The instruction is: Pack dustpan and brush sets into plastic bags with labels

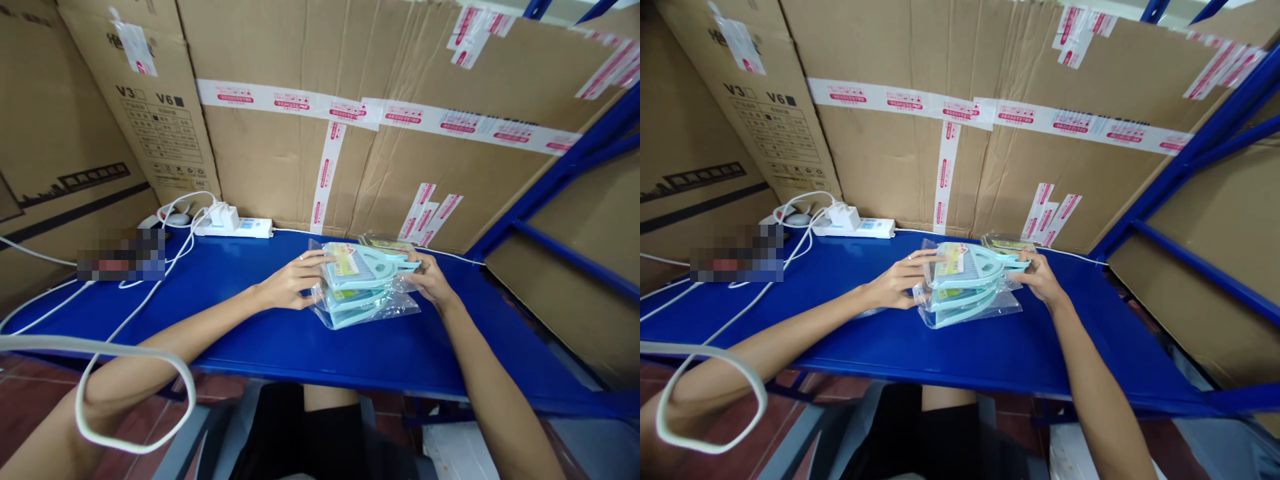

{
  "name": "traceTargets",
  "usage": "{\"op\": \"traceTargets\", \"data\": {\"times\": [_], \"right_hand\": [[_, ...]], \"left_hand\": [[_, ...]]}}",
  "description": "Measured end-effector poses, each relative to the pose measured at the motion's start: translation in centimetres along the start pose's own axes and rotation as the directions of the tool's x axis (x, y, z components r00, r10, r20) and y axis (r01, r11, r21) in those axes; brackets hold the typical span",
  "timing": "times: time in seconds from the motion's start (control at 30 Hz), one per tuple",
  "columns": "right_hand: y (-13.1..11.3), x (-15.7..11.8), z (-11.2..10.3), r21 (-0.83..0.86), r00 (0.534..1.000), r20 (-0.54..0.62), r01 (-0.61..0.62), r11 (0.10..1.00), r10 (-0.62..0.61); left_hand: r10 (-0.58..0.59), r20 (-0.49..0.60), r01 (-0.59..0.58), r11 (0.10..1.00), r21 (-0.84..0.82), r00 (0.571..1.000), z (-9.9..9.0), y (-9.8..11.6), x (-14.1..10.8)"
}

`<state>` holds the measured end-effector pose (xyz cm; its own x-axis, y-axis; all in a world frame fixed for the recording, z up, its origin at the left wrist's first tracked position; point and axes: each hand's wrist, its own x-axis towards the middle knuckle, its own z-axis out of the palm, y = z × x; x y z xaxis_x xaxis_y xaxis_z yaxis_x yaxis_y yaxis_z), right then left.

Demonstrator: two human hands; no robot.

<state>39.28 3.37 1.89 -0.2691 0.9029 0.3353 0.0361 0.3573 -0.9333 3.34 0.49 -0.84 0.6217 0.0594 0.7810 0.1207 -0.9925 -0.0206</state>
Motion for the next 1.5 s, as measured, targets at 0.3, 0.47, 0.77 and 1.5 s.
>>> {"op": "traceTargets", "data": {"times": [0.3,0.47,0.77,1.5], "right_hand": [[1.4,0.2,-1.2,0.038,1.000,-0.022,0.011,0.999,-0.010],[1.6,0.1,-1.3,0.078,0.999,-0.042,-0.006,0.997,0.009],[1.3,0.1,-1.4,0.111,0.999,-0.046,-0.008,0.994,0.014],[1.3,0.1,-1.8,0.107,0.998,-0.070,0.000,0.994,0.008]], "left_hand": [[0.048,-0.098,-0.051,0.998,-0.029,0.994,0.2,0.4,0.3],[0.024,-0.101,-0.028,0.999,-0.036,0.995,0.6,0.4,-0.1],[0.012,-0.183,-0.017,1.000,-0.025,0.983,0.6,0.6,0.1],[0.027,-0.201,-0.017,0.999,0.052,0.979,-0.1,0.8,0.7]]}}
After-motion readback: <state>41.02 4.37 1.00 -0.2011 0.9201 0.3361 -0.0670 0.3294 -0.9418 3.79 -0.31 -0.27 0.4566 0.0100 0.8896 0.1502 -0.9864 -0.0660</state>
